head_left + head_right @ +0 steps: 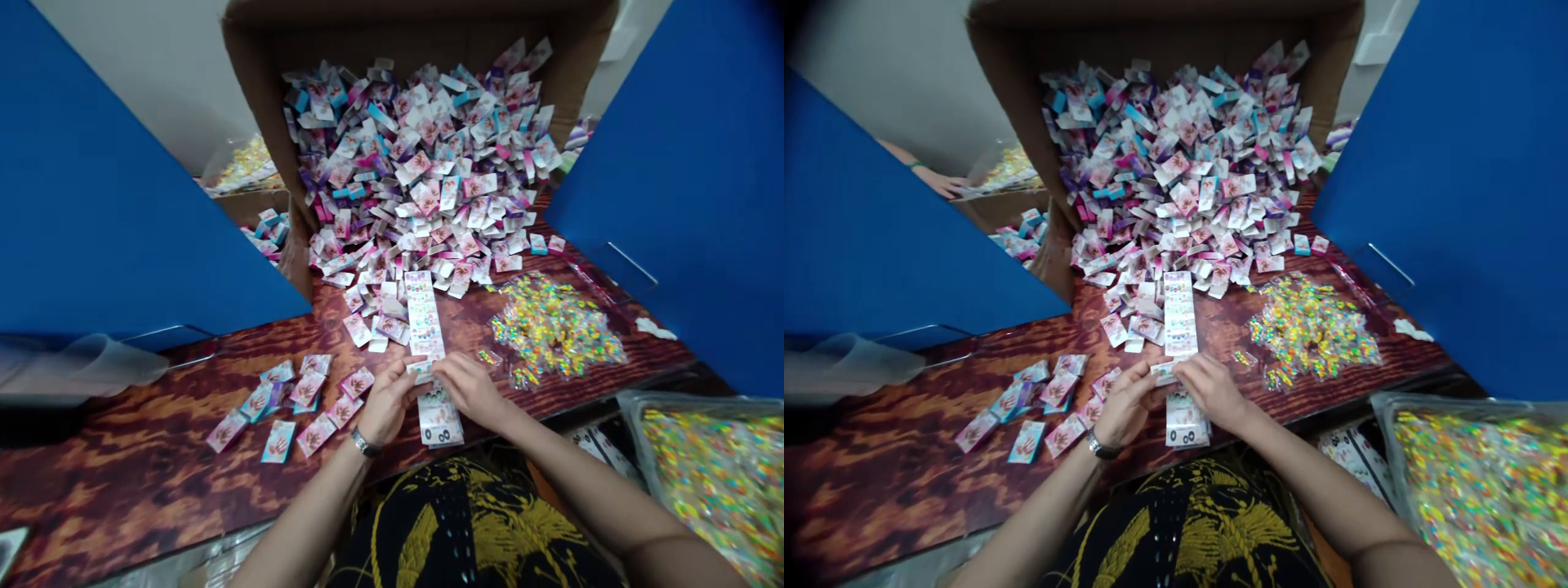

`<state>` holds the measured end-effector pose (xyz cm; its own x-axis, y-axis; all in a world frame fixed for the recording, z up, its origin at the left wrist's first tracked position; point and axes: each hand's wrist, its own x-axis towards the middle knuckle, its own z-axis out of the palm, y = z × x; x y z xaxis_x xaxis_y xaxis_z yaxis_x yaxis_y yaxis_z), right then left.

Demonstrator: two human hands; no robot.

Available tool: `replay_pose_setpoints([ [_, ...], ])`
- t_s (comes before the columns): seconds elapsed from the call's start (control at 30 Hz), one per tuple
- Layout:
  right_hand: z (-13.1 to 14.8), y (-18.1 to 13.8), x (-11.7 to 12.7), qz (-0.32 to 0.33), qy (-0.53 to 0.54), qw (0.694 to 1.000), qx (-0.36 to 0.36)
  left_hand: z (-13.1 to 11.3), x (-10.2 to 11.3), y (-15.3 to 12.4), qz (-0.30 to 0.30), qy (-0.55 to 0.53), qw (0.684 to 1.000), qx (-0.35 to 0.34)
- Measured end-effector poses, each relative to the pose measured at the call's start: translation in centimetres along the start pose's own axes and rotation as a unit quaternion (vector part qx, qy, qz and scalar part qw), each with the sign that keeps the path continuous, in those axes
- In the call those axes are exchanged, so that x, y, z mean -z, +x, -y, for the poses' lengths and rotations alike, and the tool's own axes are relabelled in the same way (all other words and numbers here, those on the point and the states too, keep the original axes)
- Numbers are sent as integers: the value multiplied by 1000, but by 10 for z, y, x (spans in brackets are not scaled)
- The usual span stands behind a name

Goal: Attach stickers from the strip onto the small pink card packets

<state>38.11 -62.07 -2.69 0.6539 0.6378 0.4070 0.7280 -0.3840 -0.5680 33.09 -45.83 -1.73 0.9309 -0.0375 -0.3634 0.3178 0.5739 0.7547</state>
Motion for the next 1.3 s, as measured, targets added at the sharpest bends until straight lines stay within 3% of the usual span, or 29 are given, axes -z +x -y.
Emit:
replay_pose_setpoints([
  [0.07, 0, -1, -3, -23, 45, 996, -79, 6, -1, 0, 25, 56, 998, -12],
  [0.17, -12, -9, 0, -9, 38, 991, -128, 15, 4, 2, 35, 170, 984, -38],
  [0.27, -40, -24, 13, 25, -96, 979, -180, 24, 13, 7, 4, 208, 976, -56],
  [0.37, -69, -42, 23, 70, -303, 917, -251, 28, 20, 13, -34, 195, 977, -73],
  [0.43, -80, -51, 23, 96, -358, 890, -267, 28, 21, 16, -50, 183, 979, -79],
  [0.47, -82, -54, 22, 97, -354, 890, -270, 28, 20, 17, -54, 180, 979, -81],
  [0.53, -78, -52, 22, 76, -283, 917, -272, 28, 19, 19, -64, 188, 976, -89],
  [0.63, -57, -36, 26, 45, -57, 966, -249, 27, 20, 22, -72, 235, 963, -106],
  [0.73, -30, -10, 31, 89, 116, 974, -172, 26, 20, 22, -68, 267, 953, -121],
  [0.83, -13, 8, 24, 119, 129, 977, -122, 26, 17, 20, -49, 225, 968, -104],
  [0.93, -12, 13, 9, 84, 115, 980, -139, 28, 14, 17, -18, 161, 984, -75],
  [1.07, -20, 10, -8, 36, 141, 974, -172, 32, 16, 16, -20, 200, 974, -100],
  [1.17, -26, 9, -12, 52, 247, 941, -224, 28, 19, 20, 3, 279, 952, -126],
  [1.23, -30, 9, -12, 65, 309, 914, -253, 19, 22, 29, -2, 361, 918, -162],
  [1.3, -33, 9, -11, 51, 326, 904, -271, 7, 26, 44, -81, 454, 856, -233],
])
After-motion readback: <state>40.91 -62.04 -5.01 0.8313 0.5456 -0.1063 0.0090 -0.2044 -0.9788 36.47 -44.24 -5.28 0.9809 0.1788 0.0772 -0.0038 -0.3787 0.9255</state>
